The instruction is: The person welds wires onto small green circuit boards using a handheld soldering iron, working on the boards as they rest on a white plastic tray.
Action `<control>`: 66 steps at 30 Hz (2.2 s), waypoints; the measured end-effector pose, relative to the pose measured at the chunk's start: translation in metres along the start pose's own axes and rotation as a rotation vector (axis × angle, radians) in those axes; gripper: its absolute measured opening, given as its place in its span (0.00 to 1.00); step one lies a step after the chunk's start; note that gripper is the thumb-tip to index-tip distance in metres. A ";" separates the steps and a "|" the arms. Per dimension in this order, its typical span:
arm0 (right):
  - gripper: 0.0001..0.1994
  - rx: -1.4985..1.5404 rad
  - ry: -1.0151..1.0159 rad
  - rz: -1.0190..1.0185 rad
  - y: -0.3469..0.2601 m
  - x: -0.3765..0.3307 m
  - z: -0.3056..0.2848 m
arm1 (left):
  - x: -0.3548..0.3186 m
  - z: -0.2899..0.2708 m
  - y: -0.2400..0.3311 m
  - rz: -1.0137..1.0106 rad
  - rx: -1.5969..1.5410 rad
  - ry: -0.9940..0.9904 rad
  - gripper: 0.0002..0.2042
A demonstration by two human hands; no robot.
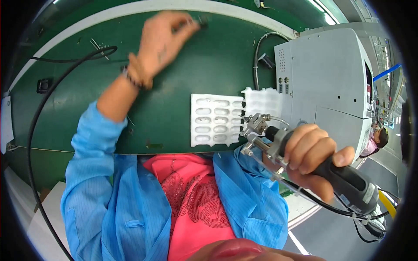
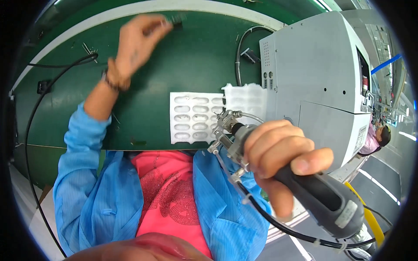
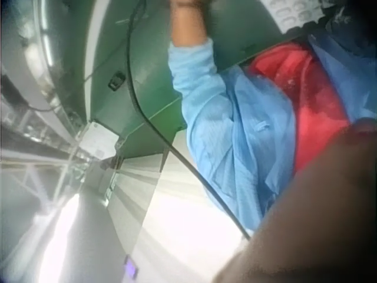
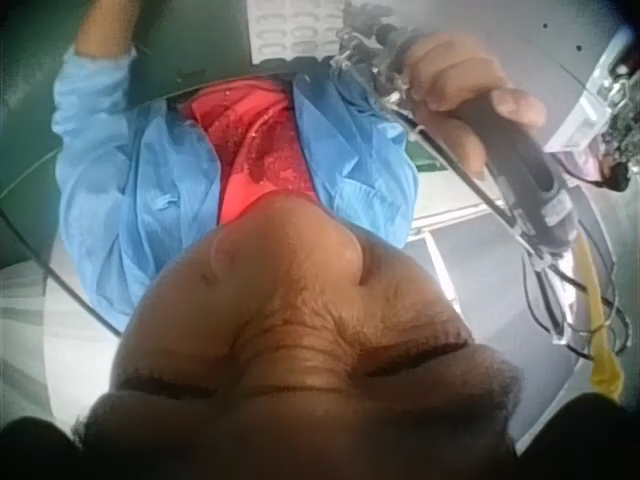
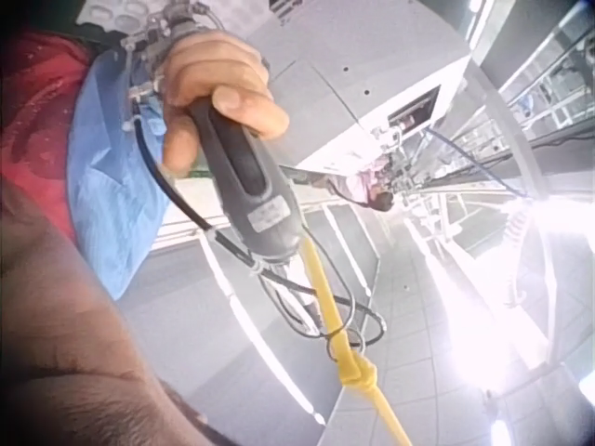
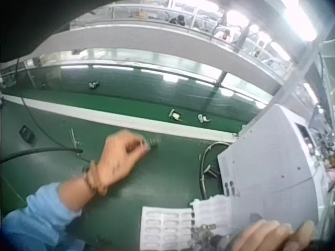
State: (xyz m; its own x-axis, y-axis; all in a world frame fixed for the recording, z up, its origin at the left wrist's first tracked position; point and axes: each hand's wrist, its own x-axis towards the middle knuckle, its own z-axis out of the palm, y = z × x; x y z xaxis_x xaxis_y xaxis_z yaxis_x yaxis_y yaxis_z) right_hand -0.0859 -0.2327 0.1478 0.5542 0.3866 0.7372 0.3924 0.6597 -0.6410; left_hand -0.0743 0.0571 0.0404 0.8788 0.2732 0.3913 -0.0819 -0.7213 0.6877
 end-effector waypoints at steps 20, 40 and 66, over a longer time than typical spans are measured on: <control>0.25 0.017 0.065 0.116 0.004 0.003 0.000 | 0.121 0.082 -0.038 0.142 -0.067 -0.121 0.12; 0.30 0.085 -0.114 0.076 0.020 0.000 0.001 | -0.125 0.026 0.046 0.159 -0.363 -0.330 0.13; 0.26 0.026 -0.205 0.180 0.058 -0.008 0.007 | -0.134 0.052 0.032 0.170 -0.339 -0.255 0.12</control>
State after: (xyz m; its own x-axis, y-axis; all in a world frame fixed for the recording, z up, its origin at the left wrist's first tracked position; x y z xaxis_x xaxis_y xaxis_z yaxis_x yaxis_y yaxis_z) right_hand -0.0732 -0.1931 0.1062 0.4516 0.6199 0.6417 0.2808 0.5839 -0.7617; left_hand -0.1705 -0.0355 -0.0215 0.9238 -0.0276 0.3819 -0.3470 -0.4821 0.8045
